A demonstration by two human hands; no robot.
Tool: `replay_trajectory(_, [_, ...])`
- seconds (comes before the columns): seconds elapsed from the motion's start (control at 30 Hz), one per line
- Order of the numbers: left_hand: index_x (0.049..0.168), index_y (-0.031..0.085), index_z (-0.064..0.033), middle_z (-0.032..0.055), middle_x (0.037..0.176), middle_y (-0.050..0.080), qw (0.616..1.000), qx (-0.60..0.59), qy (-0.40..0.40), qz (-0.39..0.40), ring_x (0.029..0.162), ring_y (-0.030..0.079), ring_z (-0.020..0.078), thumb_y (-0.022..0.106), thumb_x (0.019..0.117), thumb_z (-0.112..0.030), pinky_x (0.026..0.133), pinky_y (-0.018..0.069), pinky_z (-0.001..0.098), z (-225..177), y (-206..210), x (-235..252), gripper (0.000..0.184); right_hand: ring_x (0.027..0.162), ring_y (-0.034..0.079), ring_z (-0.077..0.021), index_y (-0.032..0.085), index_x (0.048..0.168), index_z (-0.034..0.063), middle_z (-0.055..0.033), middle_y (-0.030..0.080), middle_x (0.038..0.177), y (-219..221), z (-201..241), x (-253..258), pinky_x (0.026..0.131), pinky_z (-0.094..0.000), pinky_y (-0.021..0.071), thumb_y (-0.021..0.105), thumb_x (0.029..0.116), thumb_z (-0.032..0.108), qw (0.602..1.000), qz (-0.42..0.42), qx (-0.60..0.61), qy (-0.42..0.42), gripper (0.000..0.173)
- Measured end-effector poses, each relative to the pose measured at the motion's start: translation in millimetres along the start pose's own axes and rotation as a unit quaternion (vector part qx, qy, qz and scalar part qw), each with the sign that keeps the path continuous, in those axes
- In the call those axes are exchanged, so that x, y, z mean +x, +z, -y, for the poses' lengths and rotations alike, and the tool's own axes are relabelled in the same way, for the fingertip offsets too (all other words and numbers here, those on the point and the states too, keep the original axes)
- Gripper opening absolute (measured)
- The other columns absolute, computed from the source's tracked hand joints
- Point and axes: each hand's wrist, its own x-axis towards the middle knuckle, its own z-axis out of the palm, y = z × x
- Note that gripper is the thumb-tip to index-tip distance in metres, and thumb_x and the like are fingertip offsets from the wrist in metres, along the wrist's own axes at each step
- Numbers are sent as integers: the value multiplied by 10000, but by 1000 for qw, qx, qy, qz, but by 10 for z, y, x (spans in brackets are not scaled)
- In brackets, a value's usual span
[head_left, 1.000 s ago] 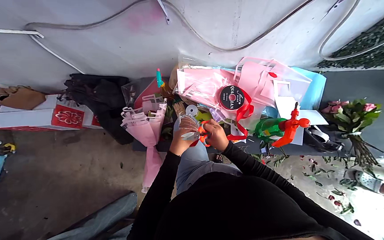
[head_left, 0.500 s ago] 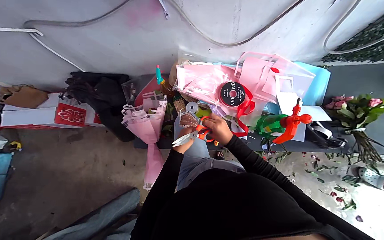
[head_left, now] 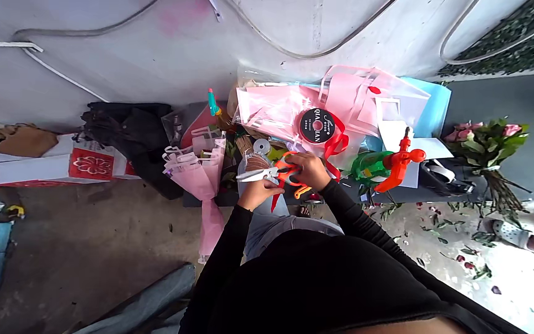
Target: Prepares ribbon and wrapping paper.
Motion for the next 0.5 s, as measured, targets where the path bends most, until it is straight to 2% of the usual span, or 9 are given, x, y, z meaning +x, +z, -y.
replay_trajectory(0.03, [1185, 627, 66, 159, 946, 736, 999, -11, 6, 31, 805, 722, 197, 798, 858, -17, 821, 596, 388, 4, -18, 12, 378, 949, 726, -381, 754, 1060, -21, -207, 753, 1018, -46, -19, 5, 864, -573, 545, 827, 727, -6, 1000, 0, 7, 20, 341])
replay_trajectory(0.07, [1156, 608, 49, 146, 920, 737, 998, -28, 10, 47, 778, 717, 173, 791, 852, 11, 789, 594, 361, 8, -21, 23, 357, 950, 721, -391, 746, 1072, -34, -219, 748, 1021, -88, -32, 8, 872, -590, 543, 830, 733, -6, 999, 2, 21, 46, 349])
replay_trajectory(0.17, [1059, 667, 52, 134, 989, 709, 996, -55, 18, 73, 841, 696, 171, 778, 835, 66, 789, 596, 350, -2, -24, 49, 250, 948, 719, -384, 732, 1080, -49, -220, 742, 1006, -129, -82, 1, 870, -589, 555, 812, 746, -10, 994, -7, 53, 93, 346])
replay_trajectory(0.27, [973, 724, 50, 100, 957, 736, 992, -78, 23, 92, 826, 698, 117, 767, 840, 81, 794, 596, 298, -60, -19, 52, 143, 930, 720, -367, 727, 1081, -57, -213, 741, 988, -110, -93, -6, 857, -577, 559, 795, 756, -16, 992, -17, 69, 107, 334])
replay_trajectory(0.37, [1023, 742, 54, 89, 1005, 761, 984, -136, 45, 105, 829, 709, 75, 711, 862, 113, 795, 594, 250, -101, -62, 2, 175, 952, 723, -346, 726, 1096, -45, -208, 740, 1027, -116, -63, 2, 866, -564, 564, 789, 792, 13, 987, -24, 75, 139, 315])
replay_trajectory(0.43, [1075, 738, 43, 83, 1064, 757, 979, -181, 61, 72, 828, 706, 74, 682, 870, 131, 781, 592, 243, -159, -125, -52, 230, 979, 693, -340, 721, 1118, -50, -215, 700, 1077, -206, -34, -19, 864, -544, 565, 786, 797, 48, 986, -33, 72, 147, 342])
replay_trajectory(0.5, [1185, 713, 24, 75, 1154, 738, 971, -222, 86, 35, 842, 707, 79, 669, 854, 149, 778, 598, 246, -199, -229, -98, 357, 962, 662, -320, 696, 1145, -53, -211, 663, 1079, -352, 20, -116, 826, -520, 555, 761, 808, 110, 983, -27, 101, 154, 380])
